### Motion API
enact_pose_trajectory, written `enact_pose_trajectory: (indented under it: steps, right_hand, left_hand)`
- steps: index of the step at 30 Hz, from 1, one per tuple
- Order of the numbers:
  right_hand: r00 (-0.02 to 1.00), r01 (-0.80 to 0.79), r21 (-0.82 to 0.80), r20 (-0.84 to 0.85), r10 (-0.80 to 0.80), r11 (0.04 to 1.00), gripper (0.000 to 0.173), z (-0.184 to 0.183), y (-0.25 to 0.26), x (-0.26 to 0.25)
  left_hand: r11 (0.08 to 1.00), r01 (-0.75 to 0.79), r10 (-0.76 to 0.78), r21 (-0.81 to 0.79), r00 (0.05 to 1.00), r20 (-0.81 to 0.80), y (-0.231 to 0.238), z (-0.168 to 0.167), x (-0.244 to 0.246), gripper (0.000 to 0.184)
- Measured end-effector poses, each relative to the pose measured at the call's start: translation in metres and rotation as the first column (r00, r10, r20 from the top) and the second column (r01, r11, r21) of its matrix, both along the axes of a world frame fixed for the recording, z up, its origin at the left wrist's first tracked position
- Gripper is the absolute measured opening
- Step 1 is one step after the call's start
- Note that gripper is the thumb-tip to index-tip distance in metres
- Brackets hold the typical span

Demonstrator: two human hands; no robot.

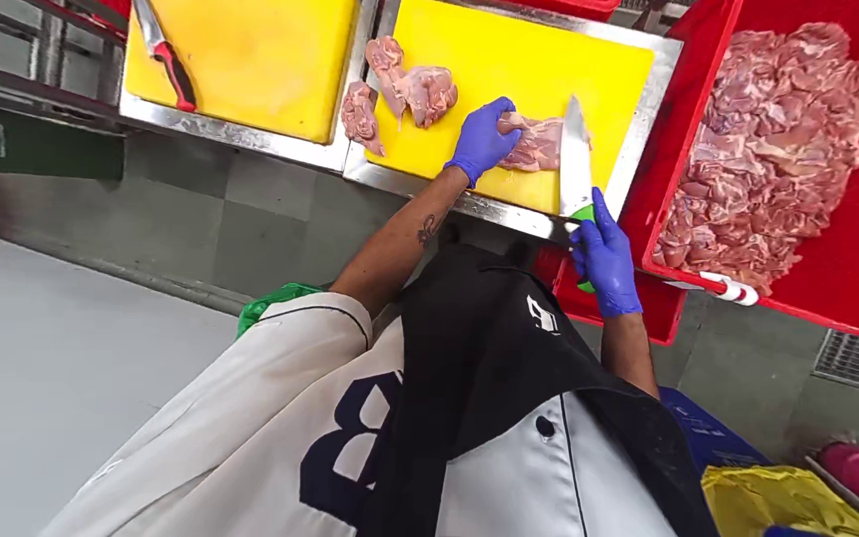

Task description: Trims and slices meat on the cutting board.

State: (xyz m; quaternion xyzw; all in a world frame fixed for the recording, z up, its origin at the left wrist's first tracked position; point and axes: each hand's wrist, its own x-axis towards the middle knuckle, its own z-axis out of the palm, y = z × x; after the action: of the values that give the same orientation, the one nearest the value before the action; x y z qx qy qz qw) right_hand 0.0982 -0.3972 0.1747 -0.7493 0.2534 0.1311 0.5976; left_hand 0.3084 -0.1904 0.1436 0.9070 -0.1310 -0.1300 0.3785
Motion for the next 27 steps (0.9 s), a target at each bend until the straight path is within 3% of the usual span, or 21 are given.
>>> enact_pose_trajectory:
  steps: [2,4,6,10,17,23,27]
  right_hand:
    - [1.000,-0.007,-0.238,0.024,0.013,0.971,0.052,0.004,-0.005,-0.010]
    - [0.989,-0.093,-0.484,0.055,0.136,0.870,0.053,0.019,0.004,-0.007]
    - [0.959,-0.204,-0.608,0.033,0.281,0.768,0.053,0.035,0.021,-0.007]
    - [0.911,-0.350,-0.644,-0.066,0.407,0.680,0.055,0.031,0.040,0.013]
    - [0.916,-0.344,-0.676,-0.088,0.392,0.652,0.059,0.020,0.066,0.103]
    - [0.861,-0.467,-0.674,-0.199,0.468,0.573,0.055,0.030,0.037,-0.036]
    - [0.849,-0.476,-0.666,-0.179,0.497,0.574,0.055,0.040,0.018,-0.091]
  left_hand:
    - [1.000,0.004,-0.004,0.003,1.000,-0.011,-0.001,-0.002,-0.004,0.032]
    - [1.000,0.002,-0.002,-0.005,1.000,0.001,-0.001,-0.001,-0.001,0.032]
    - [1.000,0.001,-0.001,-0.016,1.000,0.000,0.001,-0.003,-0.003,0.031]
    - [1.000,0.013,-0.013,-0.022,1.000,-0.016,0.001,-0.003,-0.003,0.031]
    - [0.999,0.050,-0.050,0.010,0.999,-0.014,-0.001,0.002,-0.002,0.032]
    - [1.000,0.016,-0.017,0.022,0.999,0.042,0.000,0.004,0.000,0.027]
    - [0.991,-0.013,-0.003,0.133,0.993,0.115,0.028,0.033,0.030,0.027]
